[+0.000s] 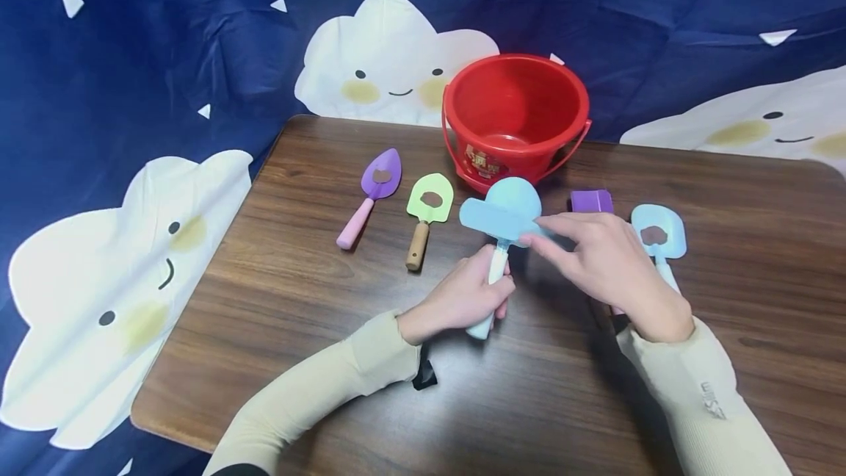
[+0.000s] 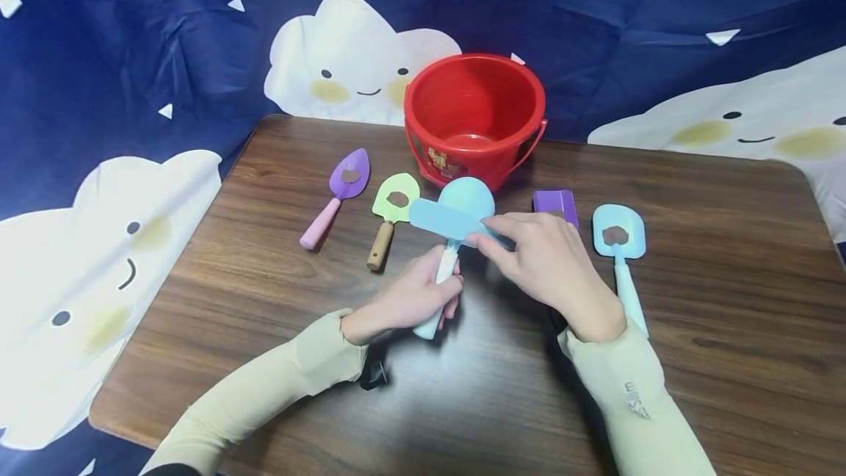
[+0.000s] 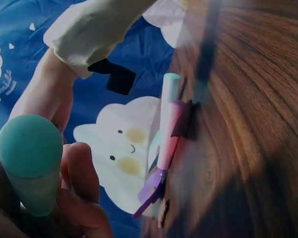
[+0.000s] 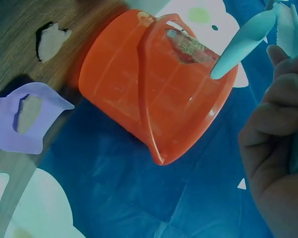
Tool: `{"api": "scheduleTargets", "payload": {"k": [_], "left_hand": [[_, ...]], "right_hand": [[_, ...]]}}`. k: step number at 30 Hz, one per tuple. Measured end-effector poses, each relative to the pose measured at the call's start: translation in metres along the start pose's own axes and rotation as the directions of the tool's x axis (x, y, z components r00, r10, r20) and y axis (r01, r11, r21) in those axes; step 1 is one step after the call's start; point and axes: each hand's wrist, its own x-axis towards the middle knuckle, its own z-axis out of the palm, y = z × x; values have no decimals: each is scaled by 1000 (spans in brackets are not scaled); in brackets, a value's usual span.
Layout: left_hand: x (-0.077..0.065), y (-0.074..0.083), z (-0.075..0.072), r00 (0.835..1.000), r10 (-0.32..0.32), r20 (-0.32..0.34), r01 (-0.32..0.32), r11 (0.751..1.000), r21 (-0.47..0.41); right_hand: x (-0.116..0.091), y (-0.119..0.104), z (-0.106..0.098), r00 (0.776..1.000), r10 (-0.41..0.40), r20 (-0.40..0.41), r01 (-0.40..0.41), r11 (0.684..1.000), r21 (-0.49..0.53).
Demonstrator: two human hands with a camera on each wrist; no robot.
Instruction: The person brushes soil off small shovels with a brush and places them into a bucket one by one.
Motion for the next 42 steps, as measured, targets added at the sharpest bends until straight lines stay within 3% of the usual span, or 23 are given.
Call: {"api": "scheduleTargets", "payload": {"k": [7,14,19,24,27,31,37,42], "left_hand": [[-3,-2,0,1000,23,14,-23,999,48],[-6,-1,0,999,14,42,-16,999,42],[-5,-4,-2,999,1,37,-1,1000,12],[-3,-7,-9,999,20,36,-16,993,-114],[-2,-8,-12,998,23,55,-12,981,-193],[-3,-7,-16,997,28,75,-7,966,-258],[-5,-5,-19,994,24,105,17,928,-372],[-7,-3,-22,992,24,123,29,913,-407]], "right_hand": [[5,3,-5,997,53,-57,-56,997,-57],[8,12,-5,965,234,-117,-244,966,-82],[4,18,-3,933,341,-116,-338,940,41],[-3,21,-7,917,398,-37,-383,902,201],[-9,22,-9,918,396,23,-390,889,240],[-13,22,-7,942,326,77,-335,900,278],[-14,22,0,977,205,59,-214,933,290],[-15,26,2,967,247,59,-253,919,303]]}}
